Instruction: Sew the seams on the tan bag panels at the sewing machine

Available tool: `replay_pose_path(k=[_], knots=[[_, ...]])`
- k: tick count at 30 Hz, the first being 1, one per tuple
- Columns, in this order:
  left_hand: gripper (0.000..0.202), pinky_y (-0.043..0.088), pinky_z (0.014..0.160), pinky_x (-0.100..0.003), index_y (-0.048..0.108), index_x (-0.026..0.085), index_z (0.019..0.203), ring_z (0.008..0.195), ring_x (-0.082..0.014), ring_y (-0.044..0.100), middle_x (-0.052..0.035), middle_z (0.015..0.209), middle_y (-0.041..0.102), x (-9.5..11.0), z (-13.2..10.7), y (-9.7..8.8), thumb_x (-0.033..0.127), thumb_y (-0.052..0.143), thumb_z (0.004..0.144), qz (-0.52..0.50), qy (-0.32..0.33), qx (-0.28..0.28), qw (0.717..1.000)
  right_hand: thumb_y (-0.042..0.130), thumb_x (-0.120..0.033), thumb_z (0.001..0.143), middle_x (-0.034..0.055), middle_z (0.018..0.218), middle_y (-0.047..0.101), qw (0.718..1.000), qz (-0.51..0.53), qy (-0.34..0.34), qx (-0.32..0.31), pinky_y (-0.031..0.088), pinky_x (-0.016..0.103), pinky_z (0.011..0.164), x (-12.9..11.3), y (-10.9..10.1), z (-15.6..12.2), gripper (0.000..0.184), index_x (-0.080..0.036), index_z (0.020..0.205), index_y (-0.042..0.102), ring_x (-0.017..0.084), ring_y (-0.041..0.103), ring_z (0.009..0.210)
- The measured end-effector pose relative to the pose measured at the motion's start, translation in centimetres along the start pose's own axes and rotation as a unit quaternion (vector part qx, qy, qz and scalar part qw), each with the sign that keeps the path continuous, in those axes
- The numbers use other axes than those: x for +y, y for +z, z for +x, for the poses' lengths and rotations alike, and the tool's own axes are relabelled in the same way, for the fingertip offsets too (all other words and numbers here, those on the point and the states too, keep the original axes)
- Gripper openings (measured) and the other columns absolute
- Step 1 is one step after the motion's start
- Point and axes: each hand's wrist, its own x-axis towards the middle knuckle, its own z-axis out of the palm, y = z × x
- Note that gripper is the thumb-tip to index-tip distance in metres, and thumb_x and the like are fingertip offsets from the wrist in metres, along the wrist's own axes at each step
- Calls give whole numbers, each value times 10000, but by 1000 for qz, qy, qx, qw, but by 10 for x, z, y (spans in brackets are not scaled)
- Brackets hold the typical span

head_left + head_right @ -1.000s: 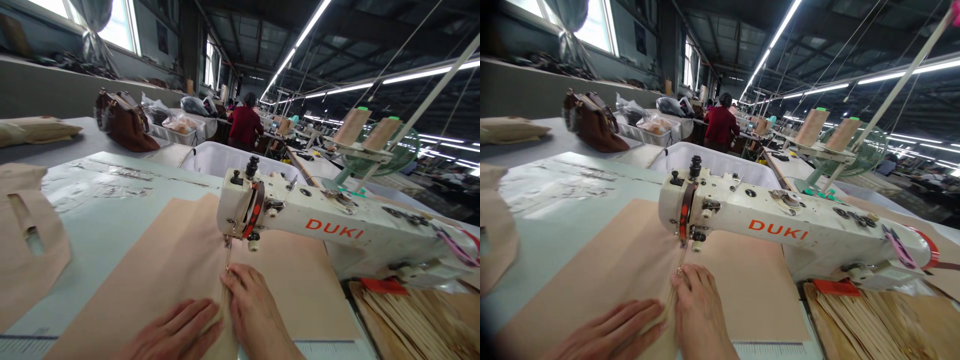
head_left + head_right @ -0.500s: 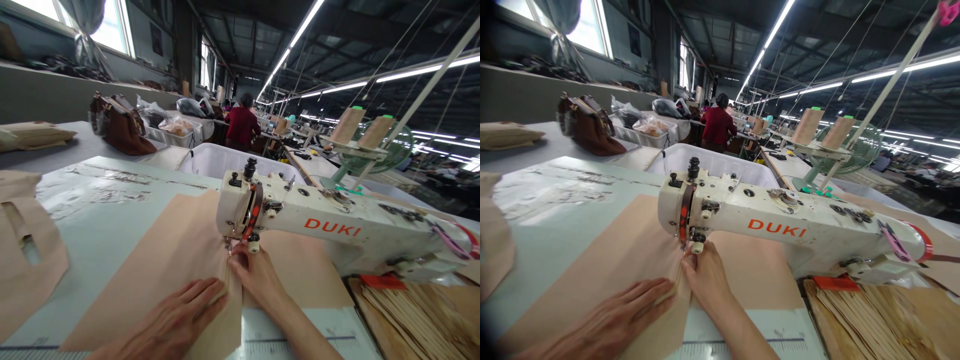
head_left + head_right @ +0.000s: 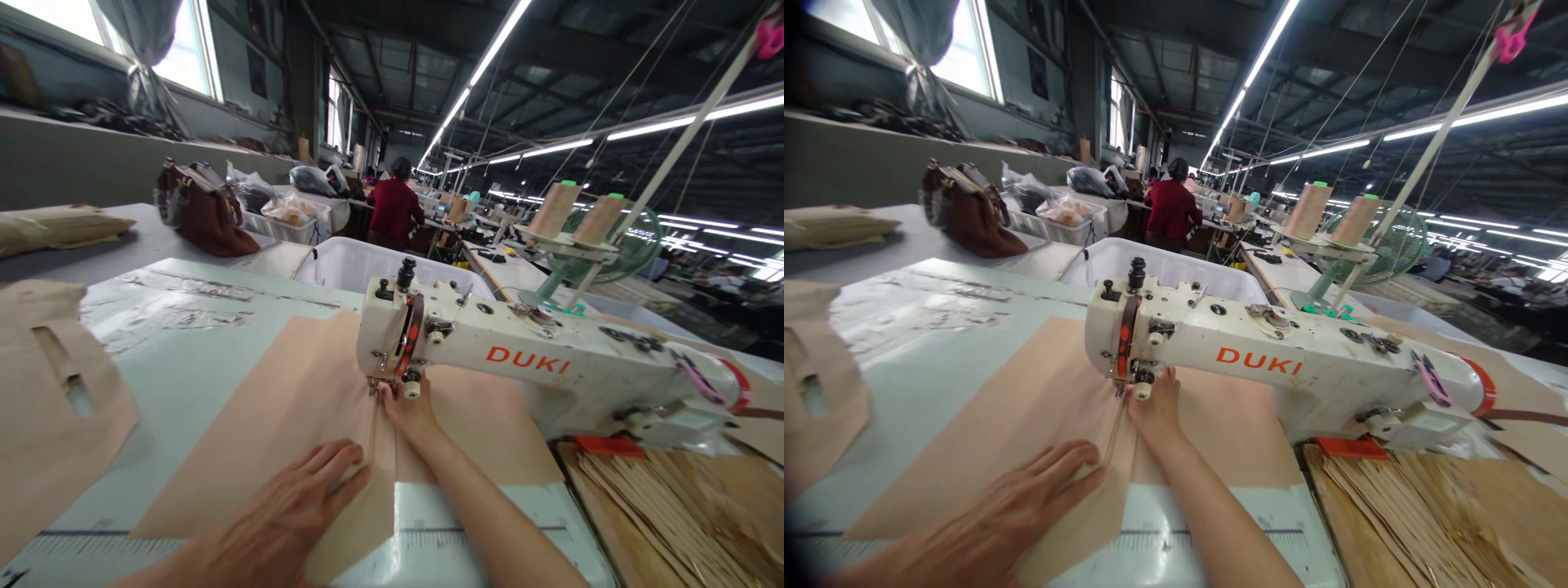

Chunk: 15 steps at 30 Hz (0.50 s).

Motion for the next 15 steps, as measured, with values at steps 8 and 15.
replay_pose_path(k=[8, 15], knots=[[963, 473, 1074, -497, 485, 263, 1465, 1323, -402, 475, -128, 1486, 480, -19, 2, 13, 436, 895, 611, 18, 15, 27, 999, 617, -166, 898, 77, 1066, 679, 999, 14, -26, -45, 429, 442, 943, -2, -30, -33, 150, -224, 963, 739, 279, 563, 1074], [903, 480, 1058, -521, 476, 242, 1472, 1304, -404, 495, -152, 1448, 501, -34, 20, 5, 729, 696, 744, 25, 62, 52, 996, 641, -41, 860, 38, 1000, 688, 996, 55, -71, -16, 397, 423, 994, -6, -37, -47, 305, -273, 1019, 759, 229, 563, 1019]])
